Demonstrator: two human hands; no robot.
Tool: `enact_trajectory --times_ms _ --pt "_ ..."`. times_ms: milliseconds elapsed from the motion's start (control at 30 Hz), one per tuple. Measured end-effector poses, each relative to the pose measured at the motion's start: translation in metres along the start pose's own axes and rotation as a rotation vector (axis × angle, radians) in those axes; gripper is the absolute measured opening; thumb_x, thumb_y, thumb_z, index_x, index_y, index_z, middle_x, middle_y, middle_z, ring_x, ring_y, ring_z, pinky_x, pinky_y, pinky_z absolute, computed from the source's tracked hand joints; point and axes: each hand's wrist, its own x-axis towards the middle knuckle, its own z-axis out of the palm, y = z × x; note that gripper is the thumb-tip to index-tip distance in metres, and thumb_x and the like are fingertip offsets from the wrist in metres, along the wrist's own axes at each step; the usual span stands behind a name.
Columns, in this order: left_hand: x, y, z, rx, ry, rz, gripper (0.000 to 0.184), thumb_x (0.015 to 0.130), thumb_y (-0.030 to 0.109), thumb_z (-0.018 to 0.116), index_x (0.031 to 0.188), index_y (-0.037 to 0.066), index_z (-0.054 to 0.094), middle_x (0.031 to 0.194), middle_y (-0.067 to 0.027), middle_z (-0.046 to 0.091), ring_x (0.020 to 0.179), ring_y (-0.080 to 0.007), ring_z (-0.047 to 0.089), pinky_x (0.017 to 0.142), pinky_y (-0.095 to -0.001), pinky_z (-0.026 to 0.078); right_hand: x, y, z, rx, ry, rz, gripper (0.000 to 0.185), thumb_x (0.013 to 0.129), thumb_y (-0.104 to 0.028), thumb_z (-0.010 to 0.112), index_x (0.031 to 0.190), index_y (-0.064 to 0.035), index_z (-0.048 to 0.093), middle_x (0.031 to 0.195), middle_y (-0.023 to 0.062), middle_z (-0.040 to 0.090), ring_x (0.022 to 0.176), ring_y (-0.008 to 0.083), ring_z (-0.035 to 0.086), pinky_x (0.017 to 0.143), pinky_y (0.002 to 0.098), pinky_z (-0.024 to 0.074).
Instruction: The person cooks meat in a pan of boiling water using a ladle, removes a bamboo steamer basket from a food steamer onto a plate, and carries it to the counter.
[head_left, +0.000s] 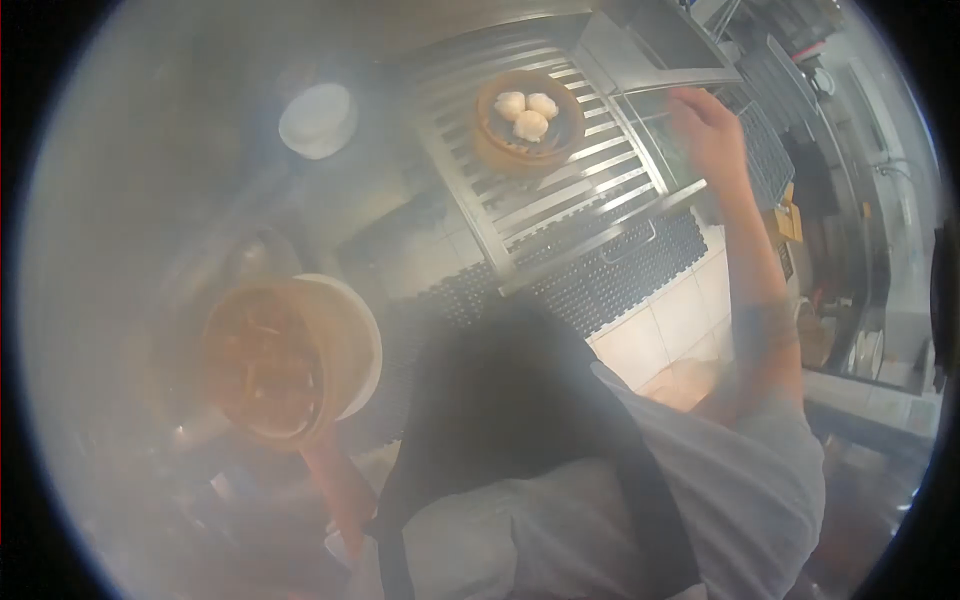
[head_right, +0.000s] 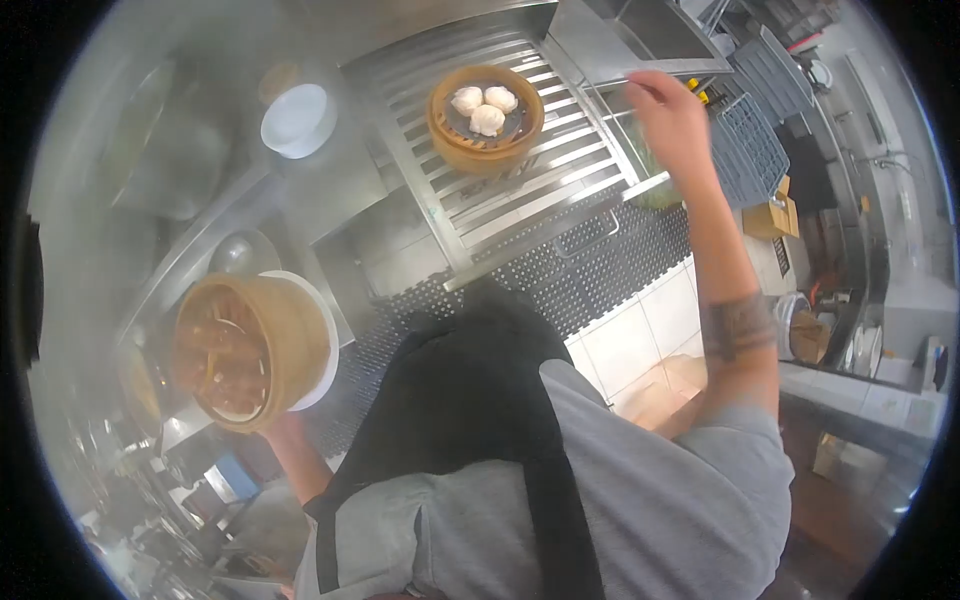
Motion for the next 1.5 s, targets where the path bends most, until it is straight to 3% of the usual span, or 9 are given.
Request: enact_trajectory --times_ms 233,767,833,867,900,1000,1133,1267,1500 --pt "0.029 0.009 -0.002 0.005 -0.066 -0.071 0.054 0.103 0.045 0.044 0.142 0.007 0.048 0.133 -0.0124 0.057 0.118 -0.0290 0.059 0.100 -0.0451 0.051 -0.153 -0.001 -0.009 -0.057 -0.231 0.818 0.052 0.100 -0.048 0.054 0.086 -0.0008 0.069 0.065 0.0027 0.056 0.063 0.0108 0.055 0.053 0.0318 0.0469" --pt "-0.100 -0.040 0.002 -0.174 0.190 0.188 0.047 0.105 0.038 0.047 0.138 0.005 0.052 0.126 -0.0123 0.063 0.111 -0.0254 0.063 0.096 -0.0407 0.054 0.007 0.069 0.183 1.309 -0.675 0.459 0.022 0.103 -0.022 0.049 0.112 -0.0037 0.056 0.086 0.0050 0.056 0.075 0.0209 0.056 0.068 0.0385 0.0497" --pt "-0.138 -0.055 0.008 -0.236 0.308 0.255 0.046 0.105 0.037 0.047 0.137 0.005 0.052 0.126 -0.0123 0.063 0.110 -0.0249 0.064 0.096 -0.0402 0.054 0.057 0.068 0.214 0.637 -0.766 0.126 0.024 0.104 -0.022 0.041 0.115 -0.0048 0.054 0.096 0.0057 0.059 0.090 0.0238 0.058 0.080 0.0437 0.0496" --pt "-0.160 -0.063 0.007 -0.260 0.367 0.305 0.045 0.105 0.036 0.047 0.137 0.005 0.053 0.125 -0.0123 0.064 0.109 -0.0247 0.064 0.095 -0.0399 0.054 0.071 0.051 0.233 1.262 -0.564 0.589 0.021 0.104 -0.020 0.041 0.108 -0.0043 0.055 0.098 0.0075 0.061 0.090 0.0254 0.059 0.083 0.0435 0.0498" --pt "-0.179 -0.069 0.001 -0.181 0.434 0.321 0.040 0.104 0.031 0.049 0.131 0.003 0.057 0.119 -0.0110 0.065 0.104 -0.0217 0.065 0.090 -0.0376 0.055 0.122 0.093 0.270 0.666 -0.647 0.105 0.024 0.105 -0.022 0.042 0.112 -0.0022 0.053 0.104 0.0112 0.058 0.095 0.0258 0.057 0.089 0.0434 0.0490" --pt "-0.253 -0.094 -0.011 -0.063 0.607 0.434 0.034 0.105 0.030 0.054 0.115 0.000 0.066 0.104 -0.0068 0.069 0.091 -0.0148 0.065 0.081 -0.0326 0.055 0.151 0.126 0.334 1.064 -0.738 0.157 0.036 0.106 -0.034 0.044 0.116 -0.0006 0.054 0.100 0.0079 0.059 0.092 0.0222 0.058 0.089 0.0400 0.0509" --pt "-0.384 -0.107 -0.049 -0.494 0.758 0.508 0.051 0.106 0.046 0.046 0.112 0.000 0.067 0.105 -0.0058 0.069 0.087 -0.0130 0.064 0.078 -0.0317 0.054 -0.075 0.022 0.281 1.009 -1.269 0.230 0.034 0.103 -0.037 0.053 0.107 -0.0051 0.062 0.097 0.0053 0.065 0.084 0.0171 0.061 0.072 0.0371 0.0534" --pt "-0.424 -0.122 -0.032 0.260 1.000 0.672 0.054 0.108 0.045 0.038 0.114 -0.001 0.065 0.104 -0.0068 0.069 0.087 -0.0141 0.065 0.083 -0.0317 0.054 -0.282 -0.096 0.217 0.425 -1.848 0.308 0.041 0.100 -0.046 0.058 0.111 -0.0070 0.064 0.097 0.0092 0.068 0.081 0.0241 0.067 0.071 0.0388 0.0573" --pt "-0.622 -0.135 -0.144 -0.515 1.101 0.748 0.054 0.110 0.040 0.035 0.117 -0.006 0.063 0.104 -0.0116 0.069 0.090 -0.0178 0.066 0.086 -0.0350 0.052 -0.622 -0.207 0.053 0.448 -2.849 0.119 0.085 0.098 -0.070 0.035 0.155 -0.0071 0.028 0.156 0.0146 0.038 0.140 0.0332 0.042 0.113 0.0516 0.0385"
